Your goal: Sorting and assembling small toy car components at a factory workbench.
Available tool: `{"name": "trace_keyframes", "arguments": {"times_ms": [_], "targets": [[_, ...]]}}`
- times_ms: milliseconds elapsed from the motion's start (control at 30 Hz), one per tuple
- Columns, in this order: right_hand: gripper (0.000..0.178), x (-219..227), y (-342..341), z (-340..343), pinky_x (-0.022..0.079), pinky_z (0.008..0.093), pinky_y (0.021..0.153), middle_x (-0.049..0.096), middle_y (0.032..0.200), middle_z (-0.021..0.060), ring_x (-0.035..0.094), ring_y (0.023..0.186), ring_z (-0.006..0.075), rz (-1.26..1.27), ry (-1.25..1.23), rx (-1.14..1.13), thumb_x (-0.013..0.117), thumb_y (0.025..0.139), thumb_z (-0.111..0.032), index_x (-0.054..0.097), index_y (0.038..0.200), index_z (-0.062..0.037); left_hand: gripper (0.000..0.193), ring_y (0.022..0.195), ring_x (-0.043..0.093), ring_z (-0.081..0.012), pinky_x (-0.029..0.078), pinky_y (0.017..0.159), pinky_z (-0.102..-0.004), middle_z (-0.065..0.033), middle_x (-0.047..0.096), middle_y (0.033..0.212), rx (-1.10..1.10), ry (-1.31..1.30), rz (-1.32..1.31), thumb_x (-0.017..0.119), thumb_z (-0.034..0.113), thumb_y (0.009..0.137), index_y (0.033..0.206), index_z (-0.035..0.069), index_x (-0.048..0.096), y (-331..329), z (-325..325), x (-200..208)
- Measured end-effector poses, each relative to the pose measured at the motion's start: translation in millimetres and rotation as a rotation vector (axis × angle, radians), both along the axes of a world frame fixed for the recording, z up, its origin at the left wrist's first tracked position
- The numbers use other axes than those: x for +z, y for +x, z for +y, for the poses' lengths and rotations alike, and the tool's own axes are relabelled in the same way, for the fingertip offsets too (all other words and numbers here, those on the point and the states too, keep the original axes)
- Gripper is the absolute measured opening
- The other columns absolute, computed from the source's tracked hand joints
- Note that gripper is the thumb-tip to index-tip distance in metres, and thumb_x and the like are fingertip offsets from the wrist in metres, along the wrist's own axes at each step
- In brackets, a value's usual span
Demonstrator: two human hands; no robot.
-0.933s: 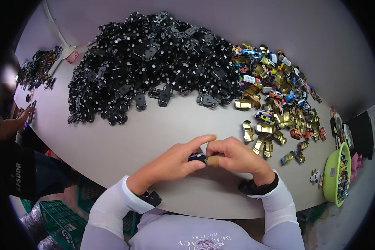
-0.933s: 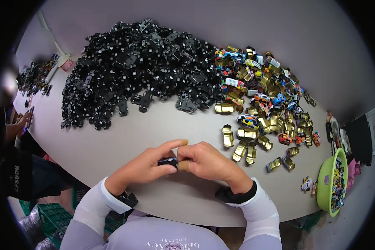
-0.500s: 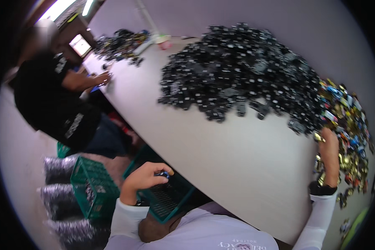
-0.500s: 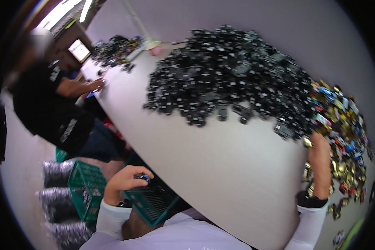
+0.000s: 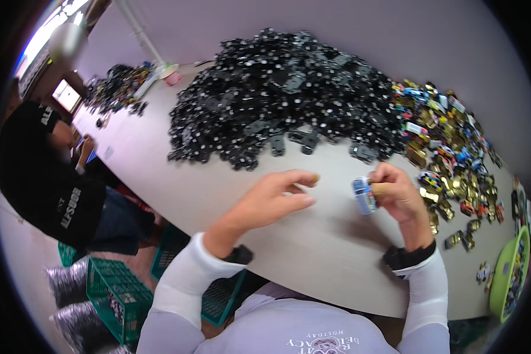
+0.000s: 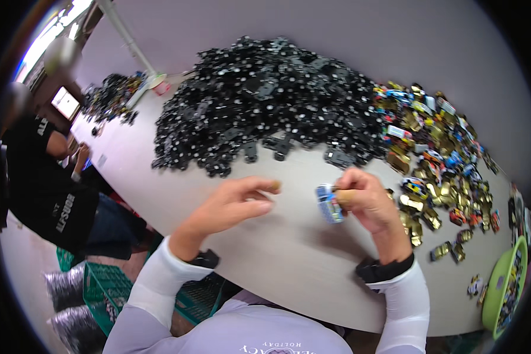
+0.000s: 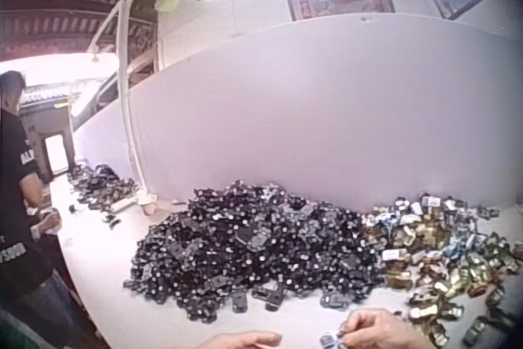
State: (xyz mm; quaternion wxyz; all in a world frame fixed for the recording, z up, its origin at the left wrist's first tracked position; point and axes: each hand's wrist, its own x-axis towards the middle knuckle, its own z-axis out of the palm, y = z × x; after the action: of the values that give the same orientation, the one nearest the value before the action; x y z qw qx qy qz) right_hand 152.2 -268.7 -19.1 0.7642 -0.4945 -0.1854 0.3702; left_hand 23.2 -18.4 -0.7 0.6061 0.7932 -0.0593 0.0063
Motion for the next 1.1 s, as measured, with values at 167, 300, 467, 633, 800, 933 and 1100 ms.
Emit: {"name": "trace_keyframes", "arguments": {"times_ms": [167, 300, 467, 633, 800, 933, 1100], "targets": [[0.016, -8, -1, -11, 0.043, 0.0213, 0.052, 0.059, 0.077, -0.0002, 0.055, 0.063, 0.0070, -0.063, -0.104, -0.203, 0.065, 0.075, 0.000, 0.057, 0.087, -0.0075, 0.024, 0.066, 0.062, -0.0130, 0.051, 0.060, -0.0232, -0.0083, 0.064, 0.080, -0.115, -0.382, 0.343, 0.064, 0.011, 0.084, 0.103, -0.003, 0.056, 62, -74, -20], [0.028, -19, -4, -25, 0.038, 0.0187, 0.053, 0.060, 0.078, -0.0007, 0.046, 0.061, 0.0019, -0.631, -0.399, -0.527, 0.071, 0.072, -0.009, 0.058, 0.095, -0.0002, 0.012, 0.055, 0.060, -0.0100, 0.047, 0.047, -0.0206, -0.0043, 0.060, 0.063, -0.029, -0.443, 0.487, 0.062, 0.014, 0.085, 0.081, 0.004, 0.058, 79, -75, -30], [0.025, -1, -23, -18, 0.036, 0.0179, 0.051, 0.058, 0.075, -0.0031, 0.043, 0.059, 0.0003, -0.835, -0.659, -0.374, 0.072, 0.071, -0.010, 0.057, 0.091, -0.0026, 0.020, 0.046, 0.048, -0.0038, 0.035, 0.040, -0.0172, -0.0007, 0.058, 0.060, -0.123, -0.490, 0.454, 0.066, 0.024, 0.085, 0.077, 0.006, 0.060, 93, -95, -37], [0.020, -8, -2, -30, 0.045, 0.0298, 0.054, 0.061, 0.071, 0.0085, 0.056, 0.057, 0.0164, -0.726, -0.750, -0.372, 0.064, 0.067, -0.006, 0.056, 0.085, -0.0008, 0.016, 0.052, 0.052, -0.0100, 0.042, 0.047, -0.0245, -0.0030, 0.061, 0.065, -0.044, 0.025, 0.186, 0.069, 0.019, 0.080, 0.083, 0.004, 0.063, 114, -88, -32], [0.015, -6, -7, -34, 0.045, 0.0481, 0.066, 0.054, 0.080, 0.0214, 0.056, 0.073, 0.0405, -1.177, -1.082, -0.161, 0.059, 0.065, -0.005, 0.054, 0.079, 0.0002, 0.016, 0.088, 0.053, -0.0290, 0.045, 0.075, -0.0382, -0.0067, 0.063, 0.084, 0.061, 0.701, -0.471, 0.065, 0.001, 0.066, 0.081, 0.004, 0.063, 148, -83, -50], [0.016, -6, -12, -28, 0.045, 0.0495, 0.068, 0.053, 0.080, 0.0228, 0.055, 0.074, 0.0427, -1.189, -1.069, -0.129, 0.059, 0.065, -0.003, 0.054, 0.079, 0.0012, 0.012, 0.084, 0.053, -0.0293, 0.045, 0.073, -0.0388, -0.0075, 0.062, 0.079, 0.064, 0.875, -0.429, 0.064, 0.001, 0.066, 0.077, 0.004, 0.060, 145, -85, -52], [0.014, -3, -2, -34, 0.045, 0.0322, 0.058, 0.055, 0.074, 0.0087, 0.056, 0.064, 0.0189, -0.896, -0.830, -0.241, 0.061, 0.069, -0.003, 0.052, 0.079, -0.0002, 0.011, 0.063, 0.059, -0.0159, 0.048, 0.050, -0.0305, -0.0042, 0.062, 0.073, 0.146, 0.202, 0.090, 0.061, 0.001, 0.075, 0.069, 0.005, 0.054, 122, -77, -44]]}}
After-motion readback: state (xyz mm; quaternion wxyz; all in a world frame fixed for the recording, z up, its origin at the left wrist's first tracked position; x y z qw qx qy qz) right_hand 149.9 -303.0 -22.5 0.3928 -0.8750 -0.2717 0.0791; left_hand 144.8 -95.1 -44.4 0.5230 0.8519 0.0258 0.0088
